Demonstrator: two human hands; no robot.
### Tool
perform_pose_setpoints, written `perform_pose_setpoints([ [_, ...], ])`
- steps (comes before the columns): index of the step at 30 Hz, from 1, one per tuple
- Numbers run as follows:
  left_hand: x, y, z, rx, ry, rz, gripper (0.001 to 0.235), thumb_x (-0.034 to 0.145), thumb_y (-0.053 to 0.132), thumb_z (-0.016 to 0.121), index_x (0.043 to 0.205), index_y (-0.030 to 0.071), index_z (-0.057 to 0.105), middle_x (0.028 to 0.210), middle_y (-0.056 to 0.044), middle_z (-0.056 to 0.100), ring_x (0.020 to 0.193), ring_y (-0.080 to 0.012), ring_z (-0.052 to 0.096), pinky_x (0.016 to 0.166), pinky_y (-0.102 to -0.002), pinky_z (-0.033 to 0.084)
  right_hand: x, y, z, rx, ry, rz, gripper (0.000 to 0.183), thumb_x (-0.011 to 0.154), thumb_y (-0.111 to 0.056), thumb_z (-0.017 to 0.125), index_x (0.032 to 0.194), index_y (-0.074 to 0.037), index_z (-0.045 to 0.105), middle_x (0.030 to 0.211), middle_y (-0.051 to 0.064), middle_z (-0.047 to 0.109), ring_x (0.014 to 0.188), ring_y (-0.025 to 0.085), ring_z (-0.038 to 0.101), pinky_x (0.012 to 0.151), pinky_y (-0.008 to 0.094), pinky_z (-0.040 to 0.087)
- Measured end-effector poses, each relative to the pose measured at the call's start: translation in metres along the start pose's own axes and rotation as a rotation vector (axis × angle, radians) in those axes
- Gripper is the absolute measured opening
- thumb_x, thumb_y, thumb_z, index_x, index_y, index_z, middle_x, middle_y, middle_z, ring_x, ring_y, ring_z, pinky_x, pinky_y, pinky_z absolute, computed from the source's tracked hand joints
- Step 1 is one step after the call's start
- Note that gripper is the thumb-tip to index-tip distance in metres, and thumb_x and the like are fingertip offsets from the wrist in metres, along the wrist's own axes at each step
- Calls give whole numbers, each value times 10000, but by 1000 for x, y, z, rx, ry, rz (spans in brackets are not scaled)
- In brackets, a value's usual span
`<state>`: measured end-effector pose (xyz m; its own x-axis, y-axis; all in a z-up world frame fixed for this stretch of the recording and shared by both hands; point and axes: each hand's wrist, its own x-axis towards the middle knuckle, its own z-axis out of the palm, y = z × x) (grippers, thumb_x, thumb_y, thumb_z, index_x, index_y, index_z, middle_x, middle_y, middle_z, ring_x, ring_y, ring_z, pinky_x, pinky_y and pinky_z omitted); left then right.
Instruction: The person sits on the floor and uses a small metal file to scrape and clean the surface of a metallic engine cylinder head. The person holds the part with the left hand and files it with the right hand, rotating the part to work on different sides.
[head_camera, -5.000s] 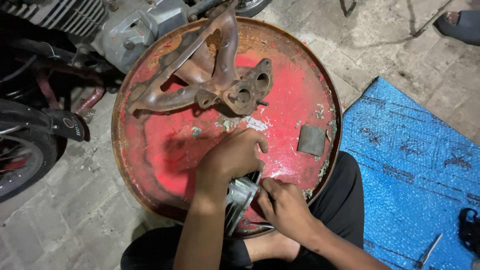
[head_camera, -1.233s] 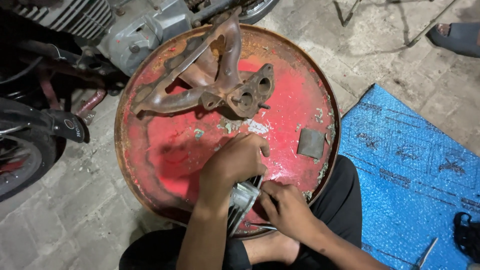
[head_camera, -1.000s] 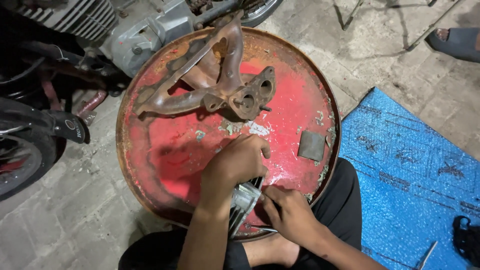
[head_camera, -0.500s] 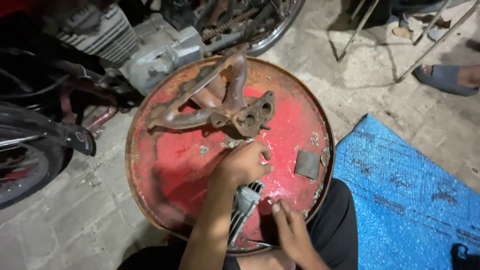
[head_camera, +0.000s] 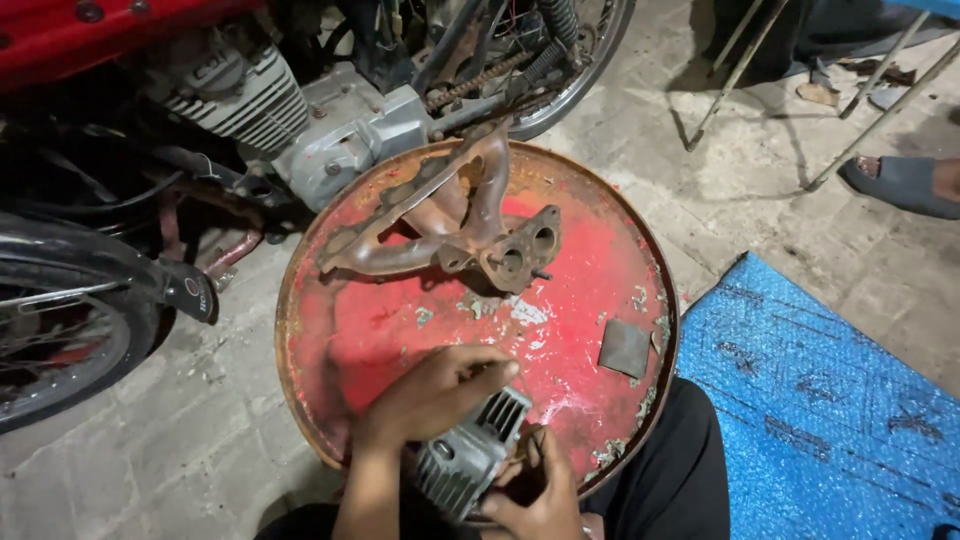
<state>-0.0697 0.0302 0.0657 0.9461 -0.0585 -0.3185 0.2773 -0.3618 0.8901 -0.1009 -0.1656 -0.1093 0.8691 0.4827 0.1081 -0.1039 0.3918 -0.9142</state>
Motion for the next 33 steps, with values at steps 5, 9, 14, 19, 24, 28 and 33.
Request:
perform_pose_setpoints([
  [5, 1, -21, 7, -108, 93, 31, 575, 968, 497, 398, 1029, 66, 774, 872, -35, 764, 747, -141, 645, 744, -293, 533, 4, -3, 2, -230, 12, -52, 799, 657, -217, 933, 1289, 34, 513, 1049, 135, 707, 919, 211, 683, 844, 339, 551],
  [9, -5, -28, 12, -154, 321, 31, 659, 976, 502, 331, 969, 19, 780, 846, -59, 776, 767, -158, 677, 771, -314, 542, 23, -23, -5, -238, 81, 92, 396, 728, -34, 708, 1107, 0, 596, 903, 96, 653, 742, 174, 591, 737, 312, 520],
  [14, -3, -55, 27, -259, 427, -48, 754, 957, 580, 213, 1223, 102, 732, 1039, -52, 625, 1005, -178, 577, 935, -349, 454, 29, -43, 0, -470, 27, 47, 302, 741, -72, 678, 1015, -40, 557, 903, 72, 662, 745, 166, 574, 720, 302, 519],
  [19, 0, -44, 48, -239, 596, 76, 733, 982, 549, 217, 1275, 47, 664, 1352, -117, 668, 1268, -244, 607, 1100, -394, 427, 17, -41, -4, -668, 169, 22, 149, 844, -91, 646, 914, -65, 517, 751, 16, 493, 612, 130, 427, 570, 284, 422],
  [24, 1, -41, 77, 572, 579, 579, 304, 1025, 232, 462, 1220, 33, 585, 1206, -117, 649, 1009, -286, 549, 942, -447, 357, 10, -23, -23, -662, 376, -67, 106, 991, -89, 434, 1000, -29, 520, 813, 60, 580, 664, 147, 461, 599, 307, 428],
  [28, -8, -18, 89, 300, 575, 483, 287, 976, 282, 570, 1158, 78, 657, 1137, -83, 666, 1051, -290, 526, 958, -409, 427, 9, -13, -43, -582, 416, -68, 108, 1015, -92, 456, 1035, -16, 530, 870, 72, 591, 737, 140, 491, 688, 295, 460],
  [33, 6, -42, 103, 174, 731, 587, 328, 915, 115, 686, 1225, 29, 621, 1331, -153, 615, 1167, -334, 633, 990, -401, 525, 6, -1, -61, -514, 451, 1, 150, 1008, -101, 526, 879, -49, 470, 769, 14, 438, 685, 108, 361, 603, 279, 381],
])
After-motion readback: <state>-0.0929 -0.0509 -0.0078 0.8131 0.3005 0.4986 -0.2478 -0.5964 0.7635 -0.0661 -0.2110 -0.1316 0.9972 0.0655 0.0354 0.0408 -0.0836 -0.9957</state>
